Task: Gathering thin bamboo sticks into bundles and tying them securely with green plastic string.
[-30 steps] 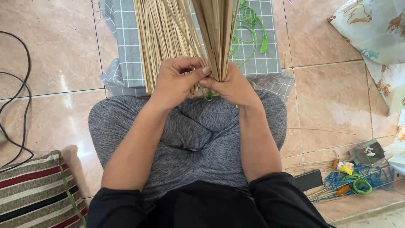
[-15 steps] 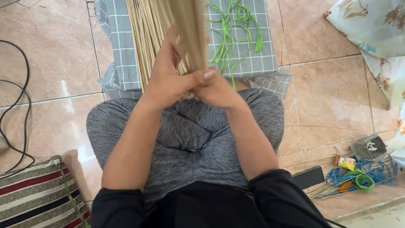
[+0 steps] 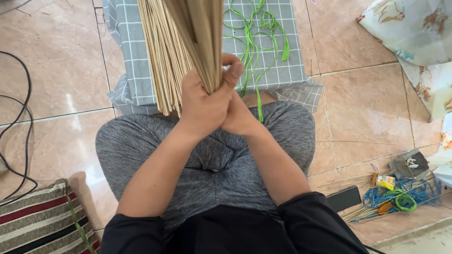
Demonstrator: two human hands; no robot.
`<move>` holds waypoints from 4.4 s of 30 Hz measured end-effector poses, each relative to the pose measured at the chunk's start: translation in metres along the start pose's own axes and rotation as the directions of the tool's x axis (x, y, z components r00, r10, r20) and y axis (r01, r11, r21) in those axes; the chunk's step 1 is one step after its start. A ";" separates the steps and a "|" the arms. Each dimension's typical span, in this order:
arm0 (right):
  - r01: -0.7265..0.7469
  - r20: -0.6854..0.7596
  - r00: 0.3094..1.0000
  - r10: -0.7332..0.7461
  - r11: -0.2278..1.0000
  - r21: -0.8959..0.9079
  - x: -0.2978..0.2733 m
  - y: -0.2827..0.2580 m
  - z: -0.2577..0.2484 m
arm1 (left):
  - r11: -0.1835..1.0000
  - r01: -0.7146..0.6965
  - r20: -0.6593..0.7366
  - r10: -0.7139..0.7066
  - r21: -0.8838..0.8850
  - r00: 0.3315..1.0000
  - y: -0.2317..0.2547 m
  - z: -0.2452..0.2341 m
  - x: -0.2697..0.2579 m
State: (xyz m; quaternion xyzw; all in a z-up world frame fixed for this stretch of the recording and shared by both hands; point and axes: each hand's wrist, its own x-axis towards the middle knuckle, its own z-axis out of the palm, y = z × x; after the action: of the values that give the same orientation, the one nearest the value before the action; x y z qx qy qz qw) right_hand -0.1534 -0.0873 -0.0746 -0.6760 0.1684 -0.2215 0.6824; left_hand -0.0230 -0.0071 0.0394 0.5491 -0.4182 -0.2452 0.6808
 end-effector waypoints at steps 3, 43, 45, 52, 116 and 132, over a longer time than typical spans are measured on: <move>0.010 -0.032 0.999 -0.009 0.999 0.036 -0.009 0.005 -0.010 | 0.998 -0.044 0.062 0.048 -0.053 0.997 0.003 0.002 -0.002; 0.080 -0.748 0.658 -0.079 0.996 -0.035 0.037 -0.011 -0.133 | 0.996 0.090 -0.247 -0.086 0.006 0.965 -0.068 -0.096 0.002; 0.070 -0.691 0.718 -0.089 0.996 -0.056 0.035 -0.015 -0.130 | 0.996 0.084 -0.219 -0.082 -0.003 0.972 -0.069 -0.094 0.001; 0.113 -0.674 0.731 -0.109 0.993 -0.037 0.028 -0.024 -0.121 | 0.995 0.096 -0.204 -0.092 0.010 0.975 -0.070 -0.081 -0.002; 0.263 -0.632 0.661 -0.404 0.914 -0.308 0.040 -0.037 -0.135 | 0.916 -0.109 0.080 0.084 0.386 0.993 -0.054 -0.033 -0.016; 0.248 -0.662 0.649 -0.376 0.926 -0.283 0.046 -0.041 -0.124 | 0.984 -0.084 0.087 0.070 0.160 0.994 -0.041 0.003 0.009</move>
State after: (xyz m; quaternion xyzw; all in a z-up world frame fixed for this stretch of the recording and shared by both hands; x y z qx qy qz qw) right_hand -0.1834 -0.2159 -0.0346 -0.6126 0.3146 -0.5620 0.4580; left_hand -0.0152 -0.0273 0.0035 0.5761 -0.4850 -0.2056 0.6250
